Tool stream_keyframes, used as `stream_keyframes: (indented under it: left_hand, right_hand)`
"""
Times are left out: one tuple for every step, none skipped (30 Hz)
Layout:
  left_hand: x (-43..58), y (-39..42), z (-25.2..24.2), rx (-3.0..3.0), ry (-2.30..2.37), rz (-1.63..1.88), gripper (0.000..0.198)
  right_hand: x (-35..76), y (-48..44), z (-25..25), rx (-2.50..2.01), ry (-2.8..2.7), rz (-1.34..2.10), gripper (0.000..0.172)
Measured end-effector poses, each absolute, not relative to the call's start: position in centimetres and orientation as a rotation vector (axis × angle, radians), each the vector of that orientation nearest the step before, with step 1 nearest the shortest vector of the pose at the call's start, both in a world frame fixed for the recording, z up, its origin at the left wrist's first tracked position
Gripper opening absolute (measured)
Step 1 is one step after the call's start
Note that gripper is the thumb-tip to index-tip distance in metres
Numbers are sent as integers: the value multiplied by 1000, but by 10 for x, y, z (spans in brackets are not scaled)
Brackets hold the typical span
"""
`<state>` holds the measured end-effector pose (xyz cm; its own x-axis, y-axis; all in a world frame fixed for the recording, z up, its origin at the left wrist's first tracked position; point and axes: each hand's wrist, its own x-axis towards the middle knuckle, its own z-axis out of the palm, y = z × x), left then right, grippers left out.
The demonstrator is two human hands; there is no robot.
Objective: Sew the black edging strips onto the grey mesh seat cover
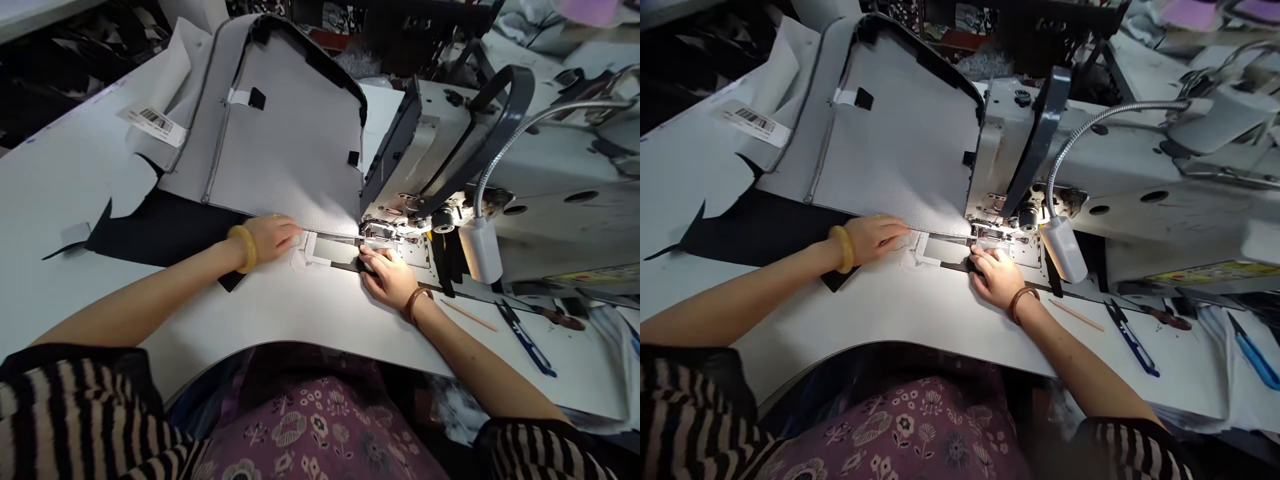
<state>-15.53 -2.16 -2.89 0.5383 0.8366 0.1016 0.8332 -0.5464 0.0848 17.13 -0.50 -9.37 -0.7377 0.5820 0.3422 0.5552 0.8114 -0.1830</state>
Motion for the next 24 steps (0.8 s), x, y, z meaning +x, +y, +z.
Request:
stream_keyframes:
  left_hand:
    - [-169, -28, -23, 2718, 1605, 221, 36]
    - [-181, -33, -19, 2716, 1737, 216, 36]
    - [-190, -36, -16, 2718, 1849, 190, 38]
    - [-196, -35, -15, 2718, 1940, 150, 41]
    - [-199, -32, -17, 2714, 1996, 107, 45]
    - [-200, -26, -21, 2705, 2017, 71, 50]
    - [-199, -19, -27, 2690, 2021, 50, 54]
    - [-198, -11, -33, 2672, 2016, 37, 56]
    - [-195, -2, -41, 2648, 2014, 26, 56]
    - [-193, 6, -47, 2623, 2014, 8, 56]
    - [-191, 13, -53, 2610, 2013, -12, 54]
    - [-189, 19, -57, 2605, 2013, -30, 53]
    - [-188, 23, -59, 2608, 2011, -47, 52]
    - [-187, 25, -59, 2619, 2007, -59, 51]
    - [-187, 25, -57, 2629, 2002, -71, 51]
    - [-188, 23, -54, 2635, 1993, -88, 50]
    - [-191, 20, -51, 2637, 1985, -111, 49]
    - [-196, 13, -46, 2632, 1982, -143, 47]
    - [-205, 5, -42, 2621, 1974, -180, 45]
    - [-216, -7, -38, 2615, 1961, -207, 43]
    - [-229, -22, -34, 2602, 1953, -237, 41]
    - [-245, -40, -31, 2610, 1912, -244, 41]
    - [-263, -61, -28, 2634, 1889, -207, 41]
    - [-281, -83, -24, 2624, 1887, -215, 43]
  right_hand:
    - [171, -5, -94, -864, -2610, 95, 30]
    - [171, -5, -94, -875, -2607, 91, 30]
    - [171, -5, -94, -886, -2604, 85, 29]
    - [171, -5, -94, -893, -2602, 80, 28]
    - [170, -5, -95, -901, -2602, 76, 28]
    - [170, -5, -95, -908, -2604, 75, 29]
    - [170, -5, -95, -917, -2606, 75, 29]
    - [169, -5, -96, -926, -2609, 77, 30]
    - [169, -5, -96, -940, -2608, 84, 30]
    - [168, -5, -96, -959, -2603, 97, 30]
    - [167, -5, -96, -980, -2593, 112, 30]
    - [166, -5, -96, -999, -2578, 128, 30]
    - [165, -5, -96, -1019, -2562, 144, 30]
    - [165, -6, -96, -1037, -2545, 158, 29]
    - [164, -6, -96, -1051, -2528, 169, 29]
    - [164, -8, -96, -1064, -2510, 180, 28]
    - [163, -9, -96, -1075, -2490, 197, 28]
    - [163, -12, -96, -1083, -2469, 220, 27]
    - [163, -15, -96, -1089, -2445, 247, 26]
    - [164, -19, -97, -1097, -2418, 280, 25]
    - [164, -22, -99, -1107, -2387, 316, 24]
    - [164, -25, -100, -1123, -2350, 351, 24]
    - [163, -27, -102, -1145, -2310, 377, 26]
    - [161, -28, -103, -1177, -2257, 412, 28]
